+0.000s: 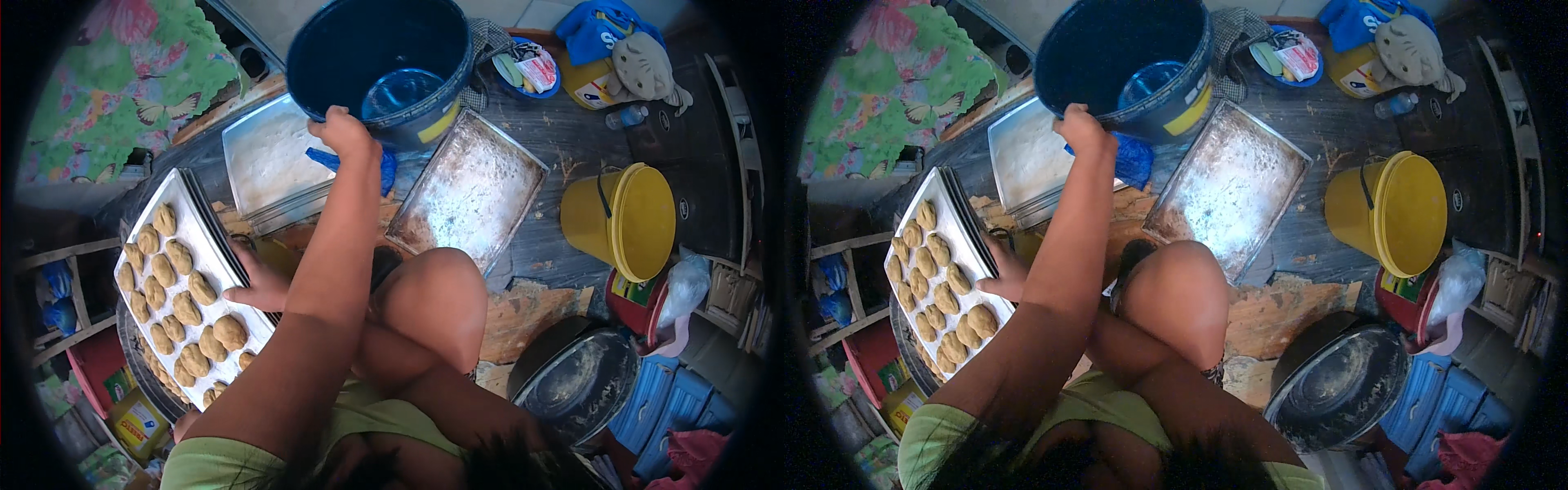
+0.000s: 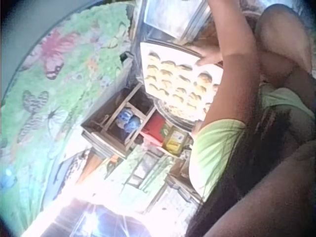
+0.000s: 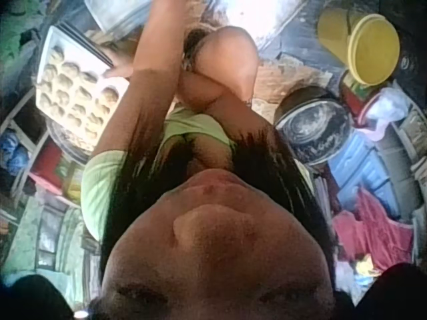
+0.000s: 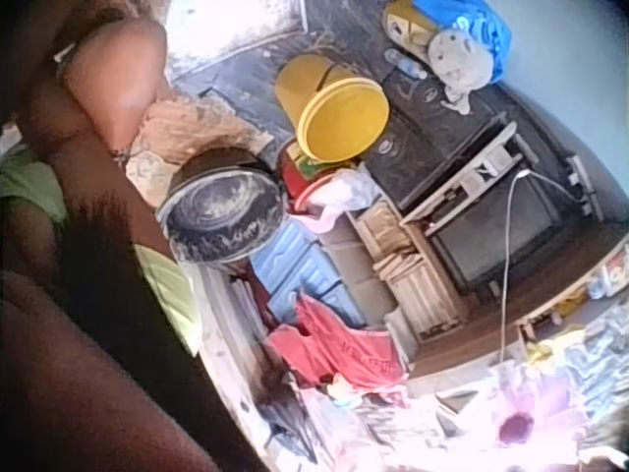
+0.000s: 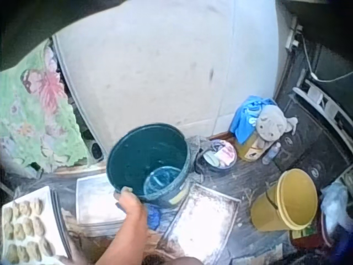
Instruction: The person takes dough pieces from a basin, arranges them onto baking trays by hand, and sets the filled trays aside.
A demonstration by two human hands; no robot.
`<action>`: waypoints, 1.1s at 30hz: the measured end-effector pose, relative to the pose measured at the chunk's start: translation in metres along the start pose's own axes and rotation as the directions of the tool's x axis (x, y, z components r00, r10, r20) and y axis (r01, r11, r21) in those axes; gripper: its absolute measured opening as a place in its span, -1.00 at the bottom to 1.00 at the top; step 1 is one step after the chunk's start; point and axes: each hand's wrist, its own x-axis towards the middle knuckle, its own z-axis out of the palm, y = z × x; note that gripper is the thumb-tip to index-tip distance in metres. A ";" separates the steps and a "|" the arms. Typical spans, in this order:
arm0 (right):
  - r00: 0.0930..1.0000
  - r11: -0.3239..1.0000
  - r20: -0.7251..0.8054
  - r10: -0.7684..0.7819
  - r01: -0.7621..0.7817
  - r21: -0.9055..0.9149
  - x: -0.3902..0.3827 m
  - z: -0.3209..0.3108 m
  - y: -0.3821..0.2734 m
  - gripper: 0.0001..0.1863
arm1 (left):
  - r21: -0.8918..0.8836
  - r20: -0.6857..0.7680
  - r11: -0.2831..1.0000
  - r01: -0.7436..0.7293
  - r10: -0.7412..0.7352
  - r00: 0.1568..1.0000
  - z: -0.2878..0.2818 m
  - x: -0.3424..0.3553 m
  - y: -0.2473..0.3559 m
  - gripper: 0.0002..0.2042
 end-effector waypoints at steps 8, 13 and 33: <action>0.995 0.995 -0.012 0.094 -0.094 0.019 0.007 0.002 0.007 -0.01 | 0.491 0.310 0.734 -0.470 0.357 0.881 0.012 0.023 -0.019 -0.28; 0.998 0.996 0.031 0.060 -0.057 -0.073 0.010 0.000 0.003 -0.01 | 0.374 0.473 0.854 -0.362 0.161 0.866 0.029 0.011 -0.076 -0.29; 0.999 0.981 -0.010 -0.052 0.050 -0.187 0.009 0.002 -0.003 -0.11 | 0.609 0.354 0.779 -0.147 -0.101 0.930 0.008 0.044 -0.066 -0.28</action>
